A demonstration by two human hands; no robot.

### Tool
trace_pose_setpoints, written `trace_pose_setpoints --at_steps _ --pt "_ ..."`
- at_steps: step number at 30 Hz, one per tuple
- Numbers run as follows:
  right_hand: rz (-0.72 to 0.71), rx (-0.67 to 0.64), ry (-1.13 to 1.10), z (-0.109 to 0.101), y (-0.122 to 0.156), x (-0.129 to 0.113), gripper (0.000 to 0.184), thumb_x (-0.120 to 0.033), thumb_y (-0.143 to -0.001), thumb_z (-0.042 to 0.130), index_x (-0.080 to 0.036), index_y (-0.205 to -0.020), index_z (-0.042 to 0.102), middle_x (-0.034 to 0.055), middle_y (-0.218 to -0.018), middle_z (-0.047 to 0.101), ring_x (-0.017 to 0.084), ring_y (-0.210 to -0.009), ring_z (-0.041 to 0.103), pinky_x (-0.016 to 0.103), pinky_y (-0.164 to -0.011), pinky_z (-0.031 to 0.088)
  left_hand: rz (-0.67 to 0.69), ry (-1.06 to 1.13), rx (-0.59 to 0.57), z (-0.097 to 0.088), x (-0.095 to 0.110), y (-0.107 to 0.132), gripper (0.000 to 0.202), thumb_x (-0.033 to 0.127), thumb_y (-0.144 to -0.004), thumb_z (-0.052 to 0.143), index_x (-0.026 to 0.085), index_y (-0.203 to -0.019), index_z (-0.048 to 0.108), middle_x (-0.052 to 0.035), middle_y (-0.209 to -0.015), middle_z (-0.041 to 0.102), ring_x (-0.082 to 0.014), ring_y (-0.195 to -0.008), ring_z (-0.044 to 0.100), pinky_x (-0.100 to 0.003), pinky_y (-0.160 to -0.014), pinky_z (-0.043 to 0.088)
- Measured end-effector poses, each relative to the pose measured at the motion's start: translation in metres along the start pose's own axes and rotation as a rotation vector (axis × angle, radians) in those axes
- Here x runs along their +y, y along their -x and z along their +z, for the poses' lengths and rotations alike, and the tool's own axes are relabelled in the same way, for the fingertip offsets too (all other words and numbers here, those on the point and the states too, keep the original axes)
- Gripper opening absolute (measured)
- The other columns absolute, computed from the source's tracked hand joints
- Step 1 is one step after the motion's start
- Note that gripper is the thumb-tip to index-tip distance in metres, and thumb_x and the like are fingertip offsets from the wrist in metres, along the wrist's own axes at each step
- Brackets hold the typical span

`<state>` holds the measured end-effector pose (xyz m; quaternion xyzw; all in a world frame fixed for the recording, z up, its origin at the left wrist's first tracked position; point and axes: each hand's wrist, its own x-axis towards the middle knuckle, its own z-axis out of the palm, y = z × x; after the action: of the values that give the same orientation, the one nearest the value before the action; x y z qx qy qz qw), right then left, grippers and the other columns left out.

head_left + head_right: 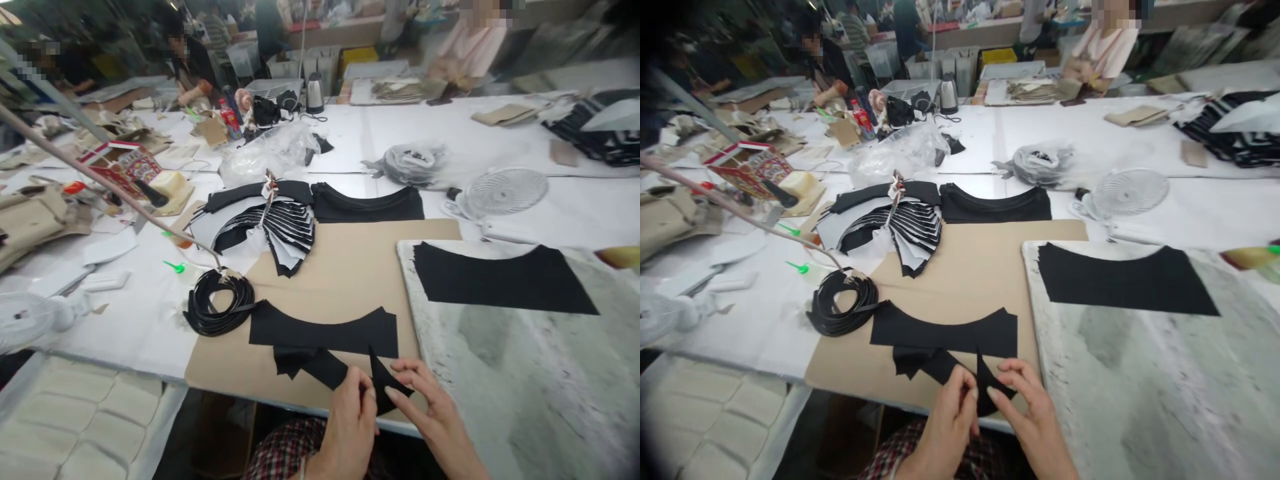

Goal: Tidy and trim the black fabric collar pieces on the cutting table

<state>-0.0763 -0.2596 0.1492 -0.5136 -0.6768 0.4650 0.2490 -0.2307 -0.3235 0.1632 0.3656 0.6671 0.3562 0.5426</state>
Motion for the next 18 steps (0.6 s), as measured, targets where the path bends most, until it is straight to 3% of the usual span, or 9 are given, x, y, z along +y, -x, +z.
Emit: trace_pose_setpoints --at_steps 3,6,10,13,15,16,18 --pt "0.055 -0.079 0.003 -0.003 0.001 -0.013 0.029 -0.05 -0.081 0.061 -0.022 -0.085 0.067 0.0057 -0.094 0.068 0.023 -0.091 0.065 0.029 -0.083 0.052 0.033 -0.042 0.01 0.004 -0.002 0.0 0.013 0.026 -0.092 0.033 0.022 -0.085 0.043 0.0053 -0.06 0.046 -0.0117 -0.052 0.046 -0.024 -0.056 0.038" --pt "0.138 -0.178 0.004 -0.004 0.0 -0.019 0.035 -0.052 -0.082 0.06 -0.022 -0.098 0.068 0.0034 -0.092 0.071 0.023 -0.087 0.066 0.028 -0.078 0.053 0.12 -0.139 0.01 0.007 -0.002 0.002 0.013 0.022 -0.092 0.033 0.022 -0.086 0.045 -0.0002 -0.074 0.054 -0.0146 -0.068 0.053 -0.027 -0.066 0.04" --pt "0.165 -0.251 -0.077 -0.005 -0.002 -0.024 0.036 -0.052 -0.084 0.058 -0.021 -0.096 0.069 0.0033 -0.09 0.072 0.025 -0.088 0.066 0.029 -0.078 0.055 0.19 -0.195 -0.026 0.003 0.001 0.006 0.013 0.02 -0.091 0.035 0.021 -0.09 0.048 -0.0045 -0.09 0.059 -0.0169 -0.084 0.055 -0.03 -0.077 0.041" --pt "0.23 -0.222 -0.196 -0.015 0.004 -0.027 0.039 -0.051 -0.08 0.064 -0.021 -0.104 0.068 0.0055 -0.102 0.072 0.027 -0.093 0.066 0.034 -0.085 0.055 0.179 -0.18 0.006 -0.018 -0.01 0.009 0.014 0.02 -0.09 0.039 0.021 -0.093 0.053 -0.0041 -0.093 0.059 -0.0165 -0.086 0.055 -0.029 -0.078 0.042" --pt "0.331 -0.206 -0.336 -0.029 0.012 -0.024 0.045 -0.05 -0.077 0.067 -0.021 -0.112 0.066 0.007 -0.104 0.072 0.028 -0.092 0.067 0.036 -0.086 0.056 0.124 -0.205 0.117 -0.041 -0.031 0.006 0.016 0.02 -0.088 0.041 0.021 -0.095 0.055 -0.004 -0.094 0.059 -0.017 -0.088 0.056 -0.03 -0.078 0.044" --pt "0.405 -0.162 -0.404 -0.037 0.018 -0.019 0.046 -0.05 -0.076 0.068 -0.021 -0.112 0.066 0.0076 -0.101 0.073 0.028 -0.089 0.068 0.036 -0.084 0.057 0.093 -0.227 0.196 -0.055 -0.045 0.002 0.018 0.019 -0.086 0.042 0.021 -0.096 0.056 -0.0041 -0.094 0.059 -0.0178 -0.089 0.057 -0.03 -0.079 0.044" --pt "0.574 0.066 -0.483 -0.054 0.029 -0.006 0.044 -0.05 -0.07 0.072 -0.022 -0.104 0.069 0.0076 -0.091 0.074 0.029 -0.08 0.07 0.034 -0.071 0.061 0.032 -0.259 0.385 -0.085 -0.075 -0.009 0.022 0.019 -0.083 0.04 0.02 -0.1 0.055 -0.0059 -0.096 0.06 -0.02 -0.092 0.057 -0.034 -0.083 0.045"
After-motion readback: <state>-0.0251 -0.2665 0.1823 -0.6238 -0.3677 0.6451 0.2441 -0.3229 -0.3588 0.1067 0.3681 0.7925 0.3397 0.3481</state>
